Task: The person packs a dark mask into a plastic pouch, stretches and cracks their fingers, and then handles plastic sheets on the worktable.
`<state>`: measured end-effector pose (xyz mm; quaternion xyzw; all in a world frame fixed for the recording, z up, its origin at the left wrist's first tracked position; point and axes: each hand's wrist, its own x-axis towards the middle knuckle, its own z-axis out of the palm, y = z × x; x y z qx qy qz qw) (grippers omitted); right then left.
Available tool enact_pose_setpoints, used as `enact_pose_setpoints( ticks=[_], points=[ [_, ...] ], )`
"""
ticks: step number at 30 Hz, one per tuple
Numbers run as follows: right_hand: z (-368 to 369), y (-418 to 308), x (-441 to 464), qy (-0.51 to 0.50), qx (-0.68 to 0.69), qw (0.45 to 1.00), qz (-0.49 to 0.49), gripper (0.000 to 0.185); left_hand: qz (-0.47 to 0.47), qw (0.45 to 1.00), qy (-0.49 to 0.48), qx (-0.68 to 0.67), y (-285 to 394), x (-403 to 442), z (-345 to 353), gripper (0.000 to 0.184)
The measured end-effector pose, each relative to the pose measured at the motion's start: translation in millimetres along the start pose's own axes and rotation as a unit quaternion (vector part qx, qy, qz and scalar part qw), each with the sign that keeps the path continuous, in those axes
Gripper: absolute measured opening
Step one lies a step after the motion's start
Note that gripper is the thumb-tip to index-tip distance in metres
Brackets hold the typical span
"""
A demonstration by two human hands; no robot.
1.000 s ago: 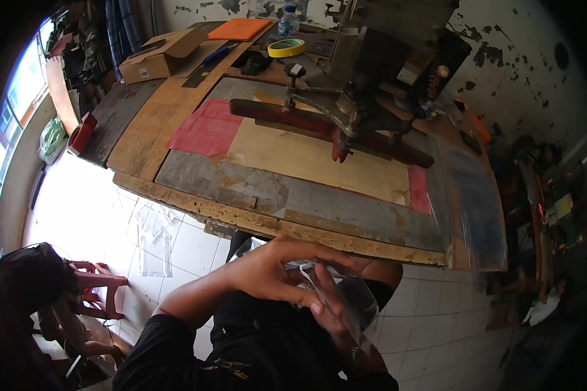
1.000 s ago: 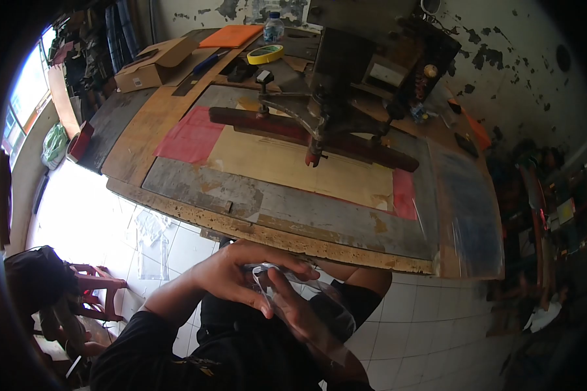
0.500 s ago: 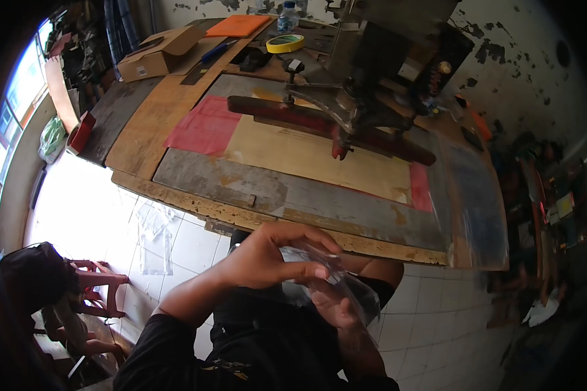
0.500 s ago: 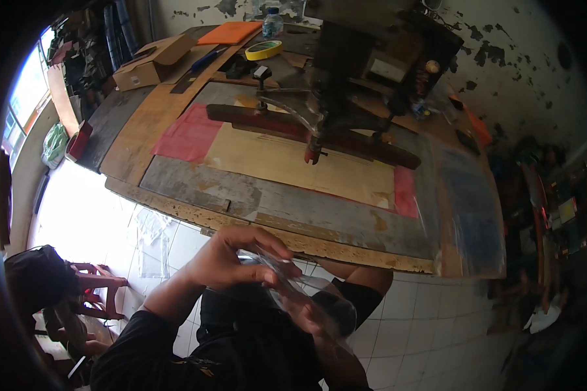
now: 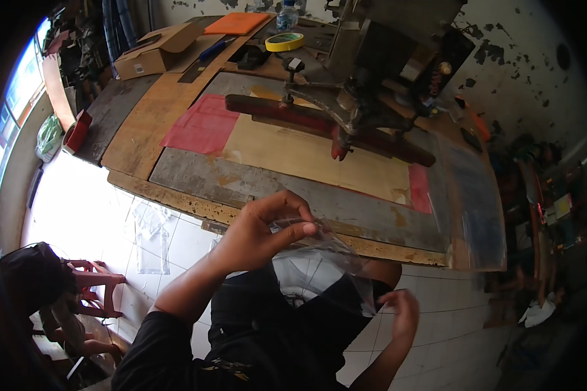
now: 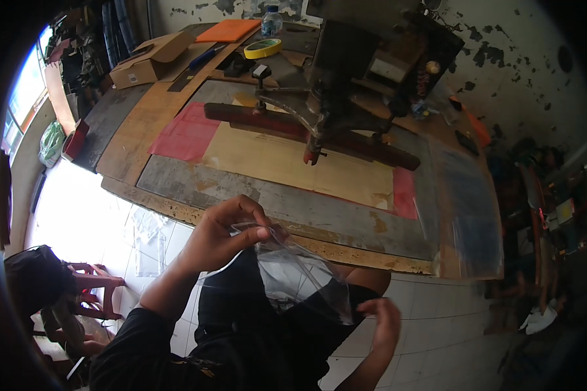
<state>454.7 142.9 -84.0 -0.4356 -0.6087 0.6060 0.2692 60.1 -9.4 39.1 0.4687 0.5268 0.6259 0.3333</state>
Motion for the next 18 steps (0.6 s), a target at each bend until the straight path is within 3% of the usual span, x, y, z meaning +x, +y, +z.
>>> enact_pose_setpoints(
  ticks=[1,2,4,6,10,11,13,18],
  points=[
    [-7,-5,-1,0.091,-0.007,0.995,-0.032,0.049,0.013,1.000,0.000,-0.006,0,0,-1,0.015],
    [-9,-8,-3,0.092,-0.007,0.995,-0.033,0.049,-0.001,1.000,-0.001,0.005,1,0,-1,0.013],
    [9,-39,-5,0.217,-0.059,0.948,-0.227,0.053,0.006,1.000,-0.014,0.000,2,-1,2,0.013],
    [52,-73,-5,0.135,-0.087,0.929,-0.334,0.062,0.013,0.999,-0.029,-0.003,4,-1,9,0.013],
    [134,-126,2,-0.011,-0.207,0.891,-0.403,0.078,0.020,0.997,-0.070,0.022,4,-6,29,0.015],
    [142,-133,5,-0.035,-0.247,0.886,-0.390,0.071,0.035,0.995,-0.087,0.037,5,-8,31,0.016],
    [152,-114,21,-0.092,-0.106,0.940,-0.310,0.060,0.047,0.991,-0.099,0.078,14,-12,29,0.016],
    [155,-127,25,-0.130,-0.077,0.940,-0.306,0.037,0.056,0.981,-0.110,0.148,16,-17,15,0.015]
  ],
)
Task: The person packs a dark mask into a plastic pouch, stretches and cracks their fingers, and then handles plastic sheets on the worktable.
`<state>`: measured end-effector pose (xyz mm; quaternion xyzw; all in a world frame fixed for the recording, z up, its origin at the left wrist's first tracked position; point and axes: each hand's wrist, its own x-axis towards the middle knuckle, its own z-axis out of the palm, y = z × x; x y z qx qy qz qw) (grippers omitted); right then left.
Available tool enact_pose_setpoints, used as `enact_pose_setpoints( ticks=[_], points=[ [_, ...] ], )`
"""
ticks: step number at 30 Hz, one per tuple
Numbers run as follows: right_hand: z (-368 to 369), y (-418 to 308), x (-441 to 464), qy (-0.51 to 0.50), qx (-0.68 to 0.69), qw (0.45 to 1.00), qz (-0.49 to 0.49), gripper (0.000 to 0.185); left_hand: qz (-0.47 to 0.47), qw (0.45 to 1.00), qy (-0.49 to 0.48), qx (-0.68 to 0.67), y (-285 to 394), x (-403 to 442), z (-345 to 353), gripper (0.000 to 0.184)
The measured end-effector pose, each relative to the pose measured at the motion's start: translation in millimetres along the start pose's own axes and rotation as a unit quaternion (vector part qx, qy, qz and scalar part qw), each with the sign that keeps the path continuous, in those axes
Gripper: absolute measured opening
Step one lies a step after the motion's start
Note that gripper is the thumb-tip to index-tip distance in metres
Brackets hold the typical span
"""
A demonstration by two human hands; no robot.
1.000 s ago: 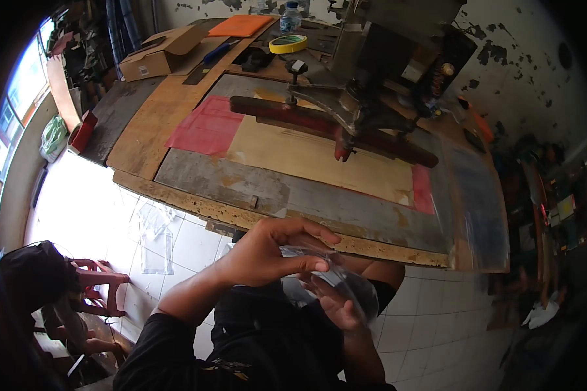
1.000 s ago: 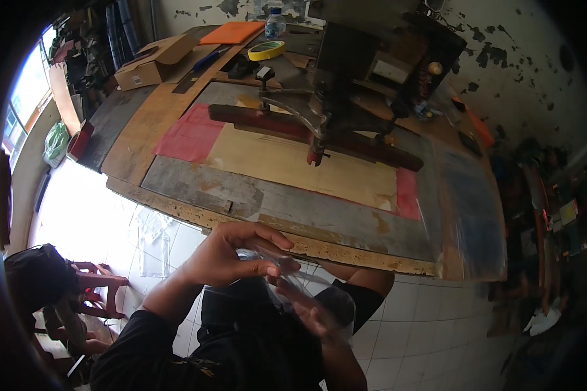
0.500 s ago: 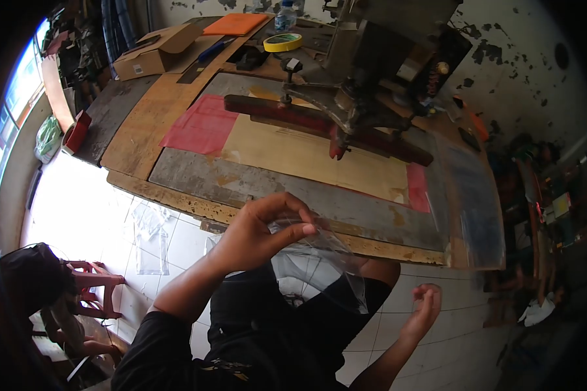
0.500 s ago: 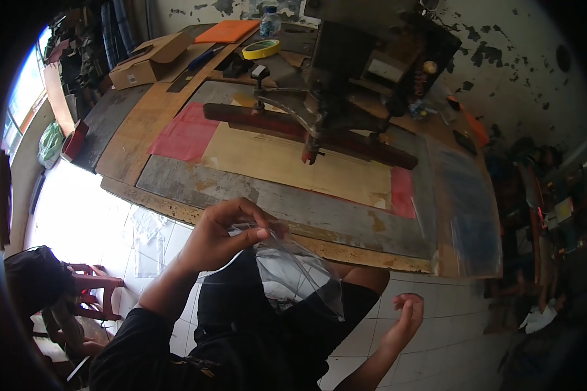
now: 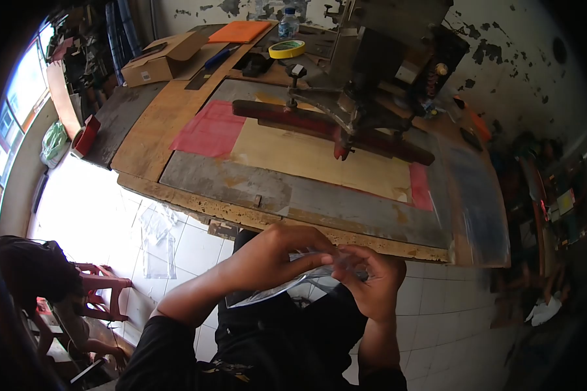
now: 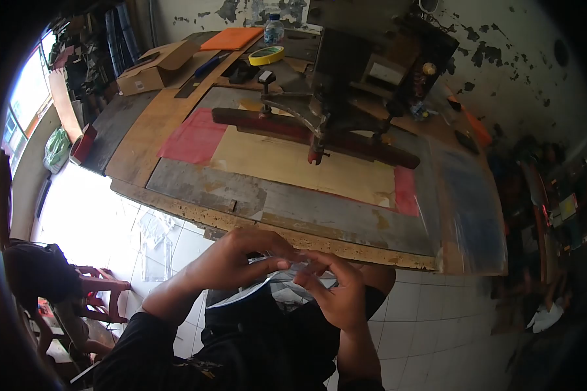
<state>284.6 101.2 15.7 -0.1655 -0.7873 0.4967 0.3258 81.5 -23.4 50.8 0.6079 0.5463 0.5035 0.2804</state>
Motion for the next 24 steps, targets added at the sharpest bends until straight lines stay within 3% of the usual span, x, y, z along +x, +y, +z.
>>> enact_pose_setpoints(
  ticks=[1,5,8,11,13,14,15,17,18,21,22,24],
  points=[
    [1,-1,0,0.005,0.040,0.999,0.006,0.028,-0.008,1.000,-0.016,0.003,-2,0,-1,0.015],
    [-17,7,-4,-0.041,-0.007,0.999,-0.010,0.029,-0.030,0.998,-0.042,-0.047,-12,3,0,0.015],
    [-24,13,-7,-0.051,0.036,0.998,0.029,0.035,-0.026,0.996,-0.046,-0.073,-17,7,7,0.013],
    [-26,-7,-1,-0.054,-0.018,0.998,0.007,0.034,0.047,0.997,-0.013,-0.054,-18,12,18,0.011],
    [-20,-15,0,0.004,-0.007,1.000,0.030,0.032,0.061,0.997,0.003,-0.036,-11,12,20,0.022],
    [-27,-5,-1,0.019,-0.030,0.999,0.018,0.028,-0.062,0.997,-0.011,-0.054,-2,8,13,0.045],
    [-34,0,0,0.042,-0.016,0.999,0.017,0.023,-0.065,0.996,-0.010,-0.053,-4,6,8,0.045],
    [-46,2,0,0.102,0.100,0.990,0.017,0.020,0.076,0.993,0.024,0.089,-9,1,-5,0.065],
    [-51,3,0,0.102,0.100,0.990,0.016,0.020,0.034,0.994,-0.022,0.104,-9,-8,-13,0.079],
    [-65,13,-5,0.165,0.113,0.980,-0.012,0.023,0.006,0.985,-0.032,0.170,-16,-29,-22,0.091],
    [-69,21,-8,0.184,0.122,0.975,-0.020,0.029,0.001,0.987,-0.027,0.157,-24,-35,-25,0.103],
    [-79,37,-12,0.210,0.136,0.967,-0.040,0.036,0.017,0.994,0.016,0.111,-42,-47,-27,0.105]
  ],
)
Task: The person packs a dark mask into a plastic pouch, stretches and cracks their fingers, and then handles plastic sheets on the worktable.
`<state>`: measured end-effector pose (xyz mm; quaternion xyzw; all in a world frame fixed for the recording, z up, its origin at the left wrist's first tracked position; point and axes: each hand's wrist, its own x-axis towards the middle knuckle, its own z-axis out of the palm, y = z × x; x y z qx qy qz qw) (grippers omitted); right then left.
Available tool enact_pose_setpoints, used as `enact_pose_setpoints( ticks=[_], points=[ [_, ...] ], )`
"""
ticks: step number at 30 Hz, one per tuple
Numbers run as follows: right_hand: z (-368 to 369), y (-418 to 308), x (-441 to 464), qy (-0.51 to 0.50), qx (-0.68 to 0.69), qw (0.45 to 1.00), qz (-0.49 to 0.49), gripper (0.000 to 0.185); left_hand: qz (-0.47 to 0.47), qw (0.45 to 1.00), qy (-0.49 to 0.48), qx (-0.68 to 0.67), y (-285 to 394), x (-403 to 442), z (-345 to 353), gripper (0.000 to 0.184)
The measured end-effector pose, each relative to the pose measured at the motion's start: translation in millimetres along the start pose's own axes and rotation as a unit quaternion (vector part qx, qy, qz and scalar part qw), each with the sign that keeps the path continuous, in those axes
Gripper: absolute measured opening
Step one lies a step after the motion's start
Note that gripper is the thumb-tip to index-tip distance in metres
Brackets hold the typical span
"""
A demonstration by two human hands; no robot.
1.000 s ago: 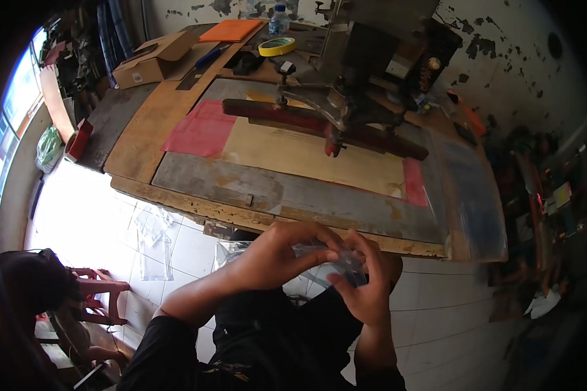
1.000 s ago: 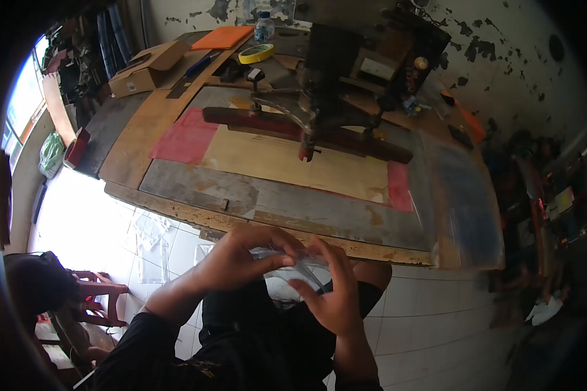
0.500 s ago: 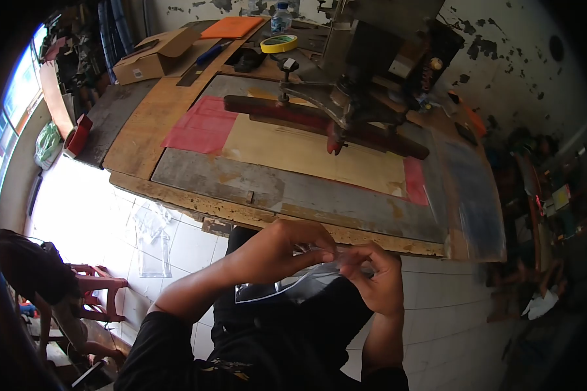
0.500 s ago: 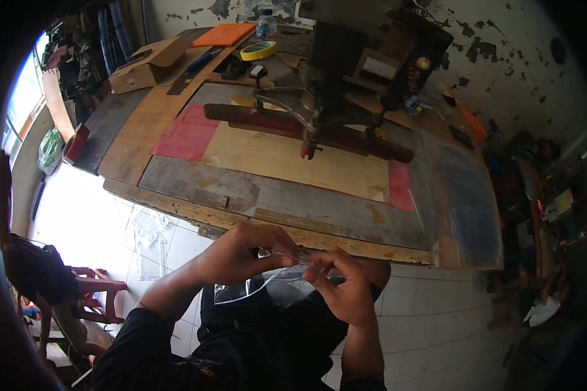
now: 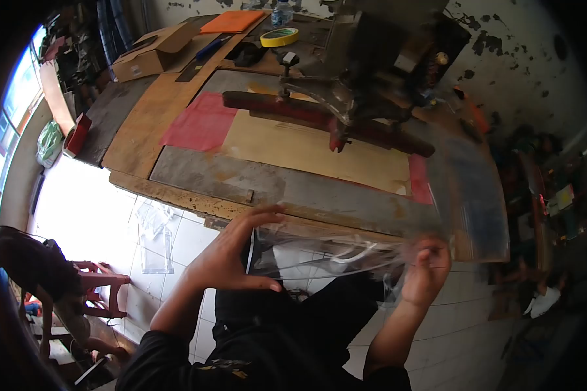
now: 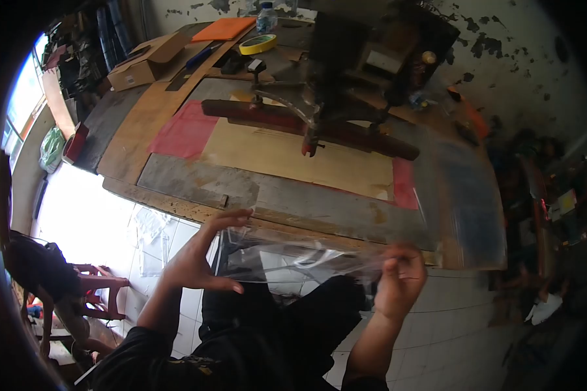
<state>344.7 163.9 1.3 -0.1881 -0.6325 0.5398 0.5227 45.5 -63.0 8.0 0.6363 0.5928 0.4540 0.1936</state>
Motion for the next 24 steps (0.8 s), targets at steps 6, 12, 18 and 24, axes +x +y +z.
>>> enact_pose_setpoints(
  ticks=[6,12,18,24],
  points=[
    [-24,25,9,0.066,0.087,0.994,0.030,0.033,0.085,0.979,0.055,-0.179,-29,-14,13,0.125],
    [-17,34,4,0.126,0.118,0.982,0.078,0.032,0.139,0.968,0.119,-0.172,-16,10,38,0.130],
    [-14,27,0,0.168,0.100,0.976,0.097,0.039,0.015,0.946,0.138,-0.293,-12,18,41,0.071],
    [-37,32,2,0.145,0.109,0.980,0.082,0.038,-0.056,0.932,0.151,-0.326,-15,17,40,0.060]
  ],
)
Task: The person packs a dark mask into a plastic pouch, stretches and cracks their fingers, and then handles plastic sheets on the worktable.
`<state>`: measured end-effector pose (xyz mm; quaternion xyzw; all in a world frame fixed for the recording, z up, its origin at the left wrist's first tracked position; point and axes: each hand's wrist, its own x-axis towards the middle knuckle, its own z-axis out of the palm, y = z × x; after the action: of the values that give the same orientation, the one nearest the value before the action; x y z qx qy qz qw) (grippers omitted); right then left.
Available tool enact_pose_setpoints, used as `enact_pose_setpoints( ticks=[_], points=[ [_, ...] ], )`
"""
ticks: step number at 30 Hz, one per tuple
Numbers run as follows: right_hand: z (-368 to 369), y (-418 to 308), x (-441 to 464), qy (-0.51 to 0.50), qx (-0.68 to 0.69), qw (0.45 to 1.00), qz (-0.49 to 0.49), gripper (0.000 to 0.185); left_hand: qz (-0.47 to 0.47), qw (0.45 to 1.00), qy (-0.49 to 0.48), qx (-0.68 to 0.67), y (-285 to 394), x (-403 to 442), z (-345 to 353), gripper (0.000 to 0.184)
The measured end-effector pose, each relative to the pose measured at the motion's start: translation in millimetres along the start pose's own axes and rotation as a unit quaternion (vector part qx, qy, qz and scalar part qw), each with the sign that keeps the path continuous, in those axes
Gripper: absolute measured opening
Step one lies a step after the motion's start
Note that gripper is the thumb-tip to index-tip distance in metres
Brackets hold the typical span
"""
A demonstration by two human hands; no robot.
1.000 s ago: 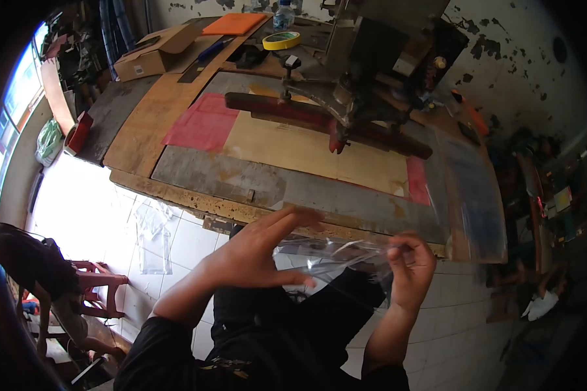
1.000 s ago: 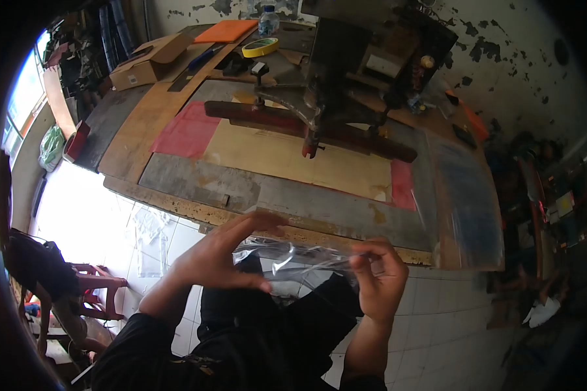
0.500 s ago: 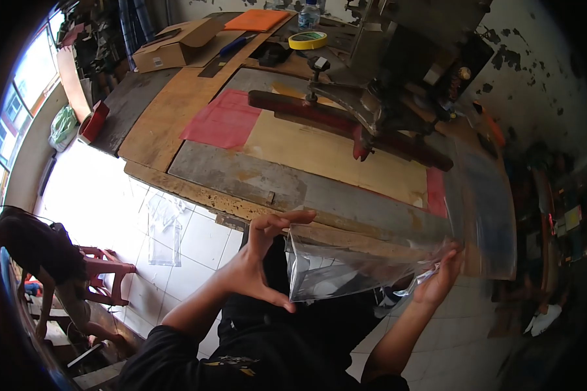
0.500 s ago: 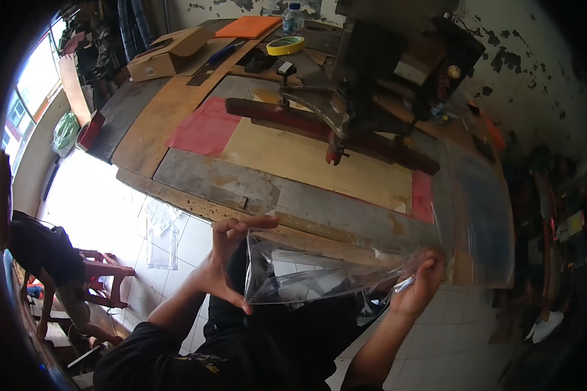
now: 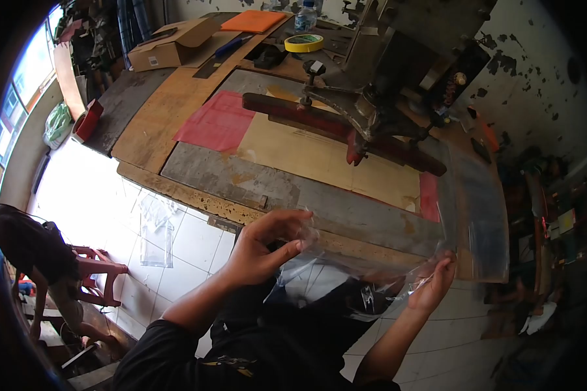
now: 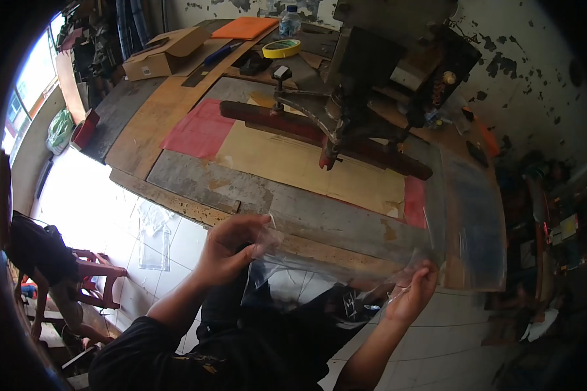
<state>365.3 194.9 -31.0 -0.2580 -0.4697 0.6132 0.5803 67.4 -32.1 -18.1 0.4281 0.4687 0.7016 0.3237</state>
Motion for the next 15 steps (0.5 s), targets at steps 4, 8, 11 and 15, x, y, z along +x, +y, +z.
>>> enact_pose_setpoints(
  ticks=[4,8,11,15],
  points=[
    [9,2,-2,-0.017,0.005,1.000,-0.007,0.038,-0.009,0.999,-0.042,-0.011,12,9,8,0.070],
    [9,-2,2,-0.011,-0.008,1.000,-0.003,0.037,-0.033,0.996,-0.079,0.008,18,14,14,0.084],
    [9,-8,6,-0.017,-0.043,0.998,-0.046,0.038,-0.046,0.997,-0.055,-0.011,17,15,17,0.085],
    [9,-9,6,-0.019,-0.115,0.991,-0.073,0.034,-0.030,0.998,-0.050,-0.014,11,17,18,0.082]
  ],
)
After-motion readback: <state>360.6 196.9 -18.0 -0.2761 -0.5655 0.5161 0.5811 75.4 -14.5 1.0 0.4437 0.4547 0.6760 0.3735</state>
